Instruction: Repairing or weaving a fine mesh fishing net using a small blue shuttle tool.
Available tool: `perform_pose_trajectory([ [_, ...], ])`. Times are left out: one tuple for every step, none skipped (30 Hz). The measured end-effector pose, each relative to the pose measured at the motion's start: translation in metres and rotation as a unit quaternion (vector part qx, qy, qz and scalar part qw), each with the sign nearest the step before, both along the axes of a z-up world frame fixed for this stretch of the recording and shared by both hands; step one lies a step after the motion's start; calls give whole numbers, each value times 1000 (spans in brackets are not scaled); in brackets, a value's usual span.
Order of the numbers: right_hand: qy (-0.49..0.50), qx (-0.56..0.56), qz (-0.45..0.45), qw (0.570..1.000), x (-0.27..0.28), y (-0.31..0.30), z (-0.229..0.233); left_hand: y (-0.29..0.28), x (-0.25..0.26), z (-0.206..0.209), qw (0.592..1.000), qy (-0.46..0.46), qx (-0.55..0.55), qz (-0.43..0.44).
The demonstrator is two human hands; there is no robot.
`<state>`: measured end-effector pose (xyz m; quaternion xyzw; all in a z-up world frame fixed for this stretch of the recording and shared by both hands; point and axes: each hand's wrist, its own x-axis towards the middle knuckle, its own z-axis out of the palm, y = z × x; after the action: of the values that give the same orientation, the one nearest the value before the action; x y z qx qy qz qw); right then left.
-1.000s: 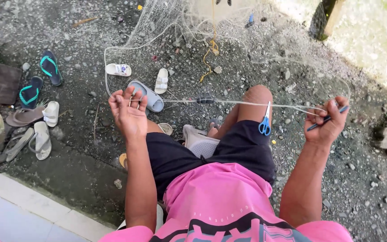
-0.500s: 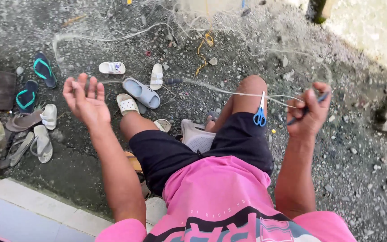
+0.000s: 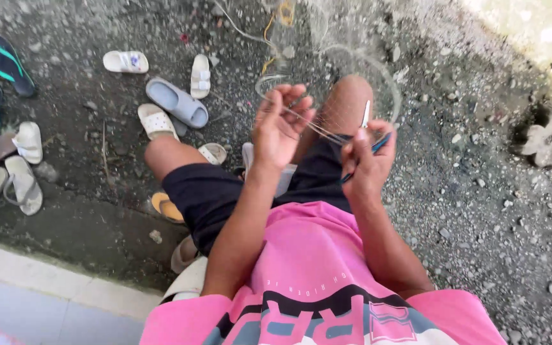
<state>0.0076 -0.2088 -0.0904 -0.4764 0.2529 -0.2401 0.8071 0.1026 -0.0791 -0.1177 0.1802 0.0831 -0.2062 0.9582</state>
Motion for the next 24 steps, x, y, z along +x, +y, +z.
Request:
perform_pose_trajectory([
  [8,3,3,1000,-2,-9,-5,8,-10,5,1000,8,3,3],
  [9,-15,5,1000,-2,-13,-12,21,-19,11,999,7,44,22],
  [10,-33,7,999,-2,-18,-20,33,-28,16,996,5,85,41],
  [23,-25,13,999,-3,-15,-29,43,-41,5,994,18,93,45],
  [37,-36,33,998,-4,-12,-37,52,-55,-6,992,37,107,60],
  [46,-48,53,996,-2,-10,-46,61,-66,-16,989,50,118,76],
  [54,-43,59,996,-4,-6,-51,70,-76,-26,987,59,123,80],
  [60,-28,71,995,-4,-3,-55,78,-85,-36,983,77,132,106],
  [68,-13,83,994,-5,0,-60,86,-95,-45,977,95,141,132],
  [73,-12,90,993,-4,2,-59,90,-98,-42,975,101,143,138],
  [67,-10,97,993,-3,5,-57,94,-101,-38,977,83,137,143],
  [59,-9,104,993,-2,7,-56,98,-103,-35,978,64,129,148],
  [64,-8,111,992,-2,8,-55,99,-100,-31,977,69,130,154],
  [61,-5,111,992,-2,9,-53,99,-96,-27,983,51,90,152],
  [58,-2,111,992,-1,9,-52,99,-91,-22,987,32,50,151],
  [61,-4,114,992,-5,7,-58,99,-85,-15,986,35,48,154],
  [59,-4,106,993,-9,4,-63,99,-79,-8,992,30,2,123],
  [55,-5,94,994,-12,-1,-68,98,-71,-1,995,22,-45,89],
  [54,-9,94,994,-14,-3,-71,97,-69,-2,995,22,-49,89],
  [46,-13,84,995,-16,-6,-74,96,-67,-4,998,5,-61,30],
  [37,-17,75,996,-18,-10,-77,93,-64,-5,997,-12,-72,-30],
  [35,-23,70,997,-17,-10,-71,92,-63,-7,996,-14,-78,-35],
  [34,-34,70,996,-16,-11,-66,89,-62,-8,994,-12,-78,-71],
  [35,-44,70,996,-15,-10,-61,88,-62,-10,991,-9,-77,-107],
])
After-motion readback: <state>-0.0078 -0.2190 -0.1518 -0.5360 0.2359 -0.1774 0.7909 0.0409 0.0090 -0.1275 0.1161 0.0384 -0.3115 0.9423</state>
